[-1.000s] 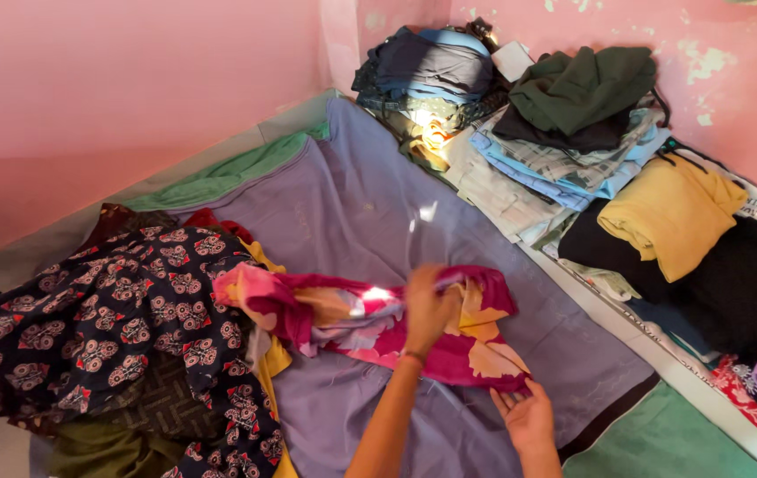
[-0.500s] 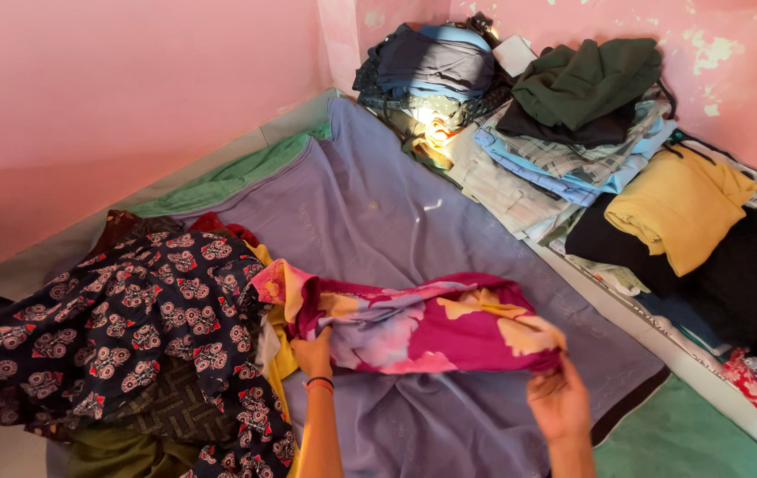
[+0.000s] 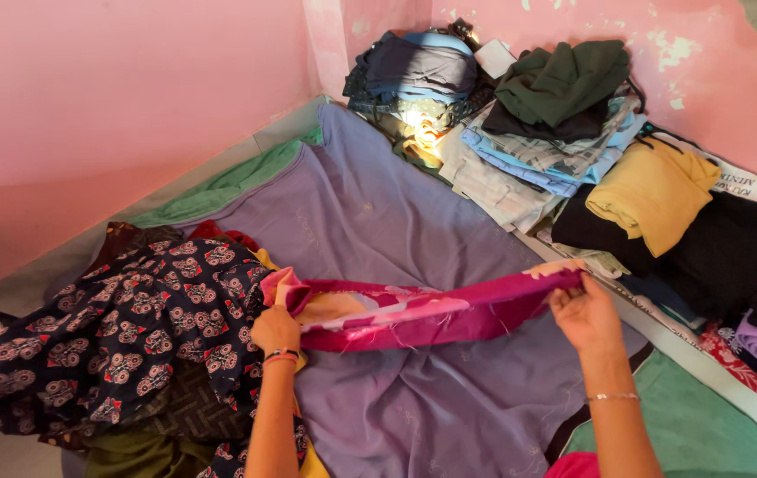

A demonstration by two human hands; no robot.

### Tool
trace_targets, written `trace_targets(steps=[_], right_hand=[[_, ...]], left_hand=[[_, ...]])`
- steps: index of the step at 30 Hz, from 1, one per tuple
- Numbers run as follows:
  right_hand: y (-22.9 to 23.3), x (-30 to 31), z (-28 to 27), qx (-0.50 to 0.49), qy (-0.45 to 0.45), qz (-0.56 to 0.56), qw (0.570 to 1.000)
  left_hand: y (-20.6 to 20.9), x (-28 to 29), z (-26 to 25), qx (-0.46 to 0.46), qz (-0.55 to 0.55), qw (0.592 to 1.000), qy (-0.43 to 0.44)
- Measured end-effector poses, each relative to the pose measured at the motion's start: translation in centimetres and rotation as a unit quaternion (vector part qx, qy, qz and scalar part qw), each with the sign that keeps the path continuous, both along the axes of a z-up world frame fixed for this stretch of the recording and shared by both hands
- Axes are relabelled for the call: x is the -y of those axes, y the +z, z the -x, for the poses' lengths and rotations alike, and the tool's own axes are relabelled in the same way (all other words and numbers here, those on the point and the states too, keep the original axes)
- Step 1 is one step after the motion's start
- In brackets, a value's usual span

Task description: The person folds a pink floral cloth on a bed, smoothing and aligning edges before stacking it. Then the person unfolds and refolds a dark patterned cloth, aligning and pressing it flat.

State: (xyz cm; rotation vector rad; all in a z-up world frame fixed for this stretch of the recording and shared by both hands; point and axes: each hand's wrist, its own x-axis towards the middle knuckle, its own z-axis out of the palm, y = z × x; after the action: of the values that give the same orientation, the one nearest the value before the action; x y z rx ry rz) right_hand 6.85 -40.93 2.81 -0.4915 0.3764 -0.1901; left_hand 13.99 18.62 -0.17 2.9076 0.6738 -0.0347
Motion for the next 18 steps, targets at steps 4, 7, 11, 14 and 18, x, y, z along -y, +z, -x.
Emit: trace_targets(steps=[4,7,11,14,18], right_hand=[[3.0,-3.0,-4.1,-0.014,0.047,0.015,0.999],[9.3,-6.3,-7.5,-0.094,0.105,0.041,0.989],[17.5,-8.4,-9.1,0.045,0.078,-0.01,0.996],[20.7,-6.7,-7.1,0.196,0.08,0.002,0.977],[17.8,-5.8,-2.2,0.16,0.08,0.053,0.982]], left_hand=[[1.6,-3.0,-1.9,0.077,0.021,0.997,-0.011],[4.4,-4.2,-4.9,0.078,0.723,0.658,0.194],[12.7,-5.1,-4.6,0.306,0.823,0.478,-0.001],[18.7,-6.0,-0.8,0.368,0.851,0.361,-0.105],[18.1,-6.4,3.5,0.363,0.859,0.354,-0.078]])
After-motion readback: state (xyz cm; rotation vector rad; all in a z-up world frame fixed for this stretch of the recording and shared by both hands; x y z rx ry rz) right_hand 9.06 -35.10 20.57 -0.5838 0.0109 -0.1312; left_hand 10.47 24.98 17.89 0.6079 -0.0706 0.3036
